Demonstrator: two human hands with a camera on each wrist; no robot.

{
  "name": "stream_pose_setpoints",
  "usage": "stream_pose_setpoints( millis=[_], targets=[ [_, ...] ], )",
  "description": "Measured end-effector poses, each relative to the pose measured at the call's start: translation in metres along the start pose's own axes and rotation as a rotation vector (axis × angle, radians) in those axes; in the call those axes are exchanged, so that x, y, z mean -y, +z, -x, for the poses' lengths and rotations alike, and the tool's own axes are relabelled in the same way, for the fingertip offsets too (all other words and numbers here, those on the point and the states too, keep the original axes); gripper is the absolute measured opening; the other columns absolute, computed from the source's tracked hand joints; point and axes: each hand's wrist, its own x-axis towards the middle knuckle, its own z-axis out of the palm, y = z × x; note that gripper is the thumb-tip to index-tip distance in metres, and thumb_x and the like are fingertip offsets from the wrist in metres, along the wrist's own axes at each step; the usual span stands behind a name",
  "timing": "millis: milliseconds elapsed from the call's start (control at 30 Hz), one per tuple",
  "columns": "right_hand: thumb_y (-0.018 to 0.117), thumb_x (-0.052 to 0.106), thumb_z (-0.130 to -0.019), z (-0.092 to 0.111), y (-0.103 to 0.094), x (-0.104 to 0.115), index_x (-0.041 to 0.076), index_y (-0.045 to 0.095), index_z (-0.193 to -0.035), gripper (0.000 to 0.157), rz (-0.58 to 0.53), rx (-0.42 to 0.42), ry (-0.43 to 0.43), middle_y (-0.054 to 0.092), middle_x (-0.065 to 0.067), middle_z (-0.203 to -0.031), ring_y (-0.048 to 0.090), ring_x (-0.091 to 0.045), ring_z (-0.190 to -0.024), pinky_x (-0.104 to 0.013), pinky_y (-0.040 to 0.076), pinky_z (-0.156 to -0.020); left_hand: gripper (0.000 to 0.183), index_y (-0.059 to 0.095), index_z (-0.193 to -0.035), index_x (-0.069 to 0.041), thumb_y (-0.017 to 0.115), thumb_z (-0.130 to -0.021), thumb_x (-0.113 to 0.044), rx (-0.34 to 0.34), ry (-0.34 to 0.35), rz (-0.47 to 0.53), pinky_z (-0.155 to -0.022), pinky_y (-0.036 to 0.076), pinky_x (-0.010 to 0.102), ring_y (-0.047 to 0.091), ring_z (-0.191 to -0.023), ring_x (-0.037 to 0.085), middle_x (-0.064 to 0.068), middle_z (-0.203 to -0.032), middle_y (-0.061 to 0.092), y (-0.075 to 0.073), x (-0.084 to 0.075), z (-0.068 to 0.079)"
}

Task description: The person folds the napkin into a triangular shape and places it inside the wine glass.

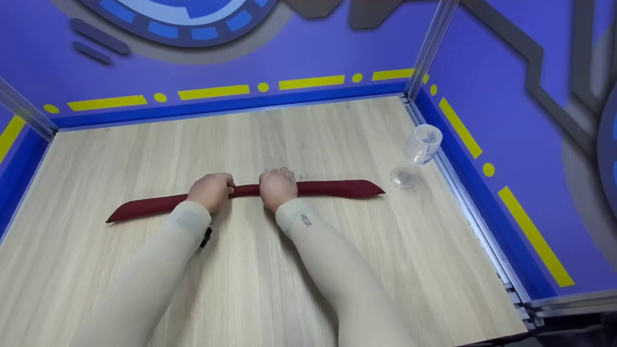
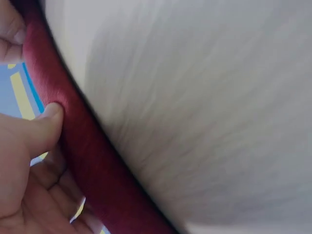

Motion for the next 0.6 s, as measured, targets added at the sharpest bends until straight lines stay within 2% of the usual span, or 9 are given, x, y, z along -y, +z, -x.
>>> stream_pose_setpoints(
  millis=[100,200,333,600],
  targets=[
    [0.058,0.016,-0.087,0.001,0.002,0.002,0.021,0.067,-0.087,0.011,0.012,-0.086,0.021,0.058,-0.004,-0.087,0.052,-0.026,-0.088,-0.041,0.041,-0.078,0.015,0.07,-0.087,-0.016,0.056,-0.09,-0.012,-0.056,-0.014,-0.046,-0.071,0.051,0.043,0.062,-0.087,0.026,0.005,-0.09,0.065,0.003,-0.002,0.001],
    [0.052,0.01,-0.09,0.004,0.005,0.003,0.015,0.064,-0.087,0.013,0.024,-0.111,-0.023,0.057,-0.006,-0.086,0.056,-0.026,-0.085,-0.04,0.047,-0.074,0.022,0.071,-0.089,-0.015,0.05,-0.092,-0.009,-0.095,-0.014,-0.113,-0.072,0.049,0.046,0.057,-0.088,0.029,0.008,-0.09,0.059,0.005,-0.004,0.006],
    [0.049,0.003,-0.088,0.009,0.003,0.004,0.01,0.067,-0.091,0.019,0.053,-0.062,-0.082,0.06,-0.007,-0.087,0.06,-0.028,-0.083,-0.042,0.052,-0.072,0.023,0.071,-0.094,-0.01,0.048,-0.093,-0.009,-0.084,-0.003,-0.192,-0.075,0.05,0.047,0.058,-0.088,0.03,0.01,-0.091,0.058,0.005,-0.01,0.013],
    [0.05,0.007,-0.084,0.015,-0.006,0.007,0.005,0.069,-0.087,0.02,0.13,0.038,-0.124,0.059,-0.009,-0.092,0.059,-0.03,-0.085,-0.042,0.053,-0.075,0.023,0.068,-0.1,-0.004,0.047,-0.093,-0.011,-0.007,-0.005,-0.254,-0.077,0.052,0.045,0.059,-0.091,0.03,0.011,-0.096,0.058,0.004,-0.018,0.021]
  ],
)
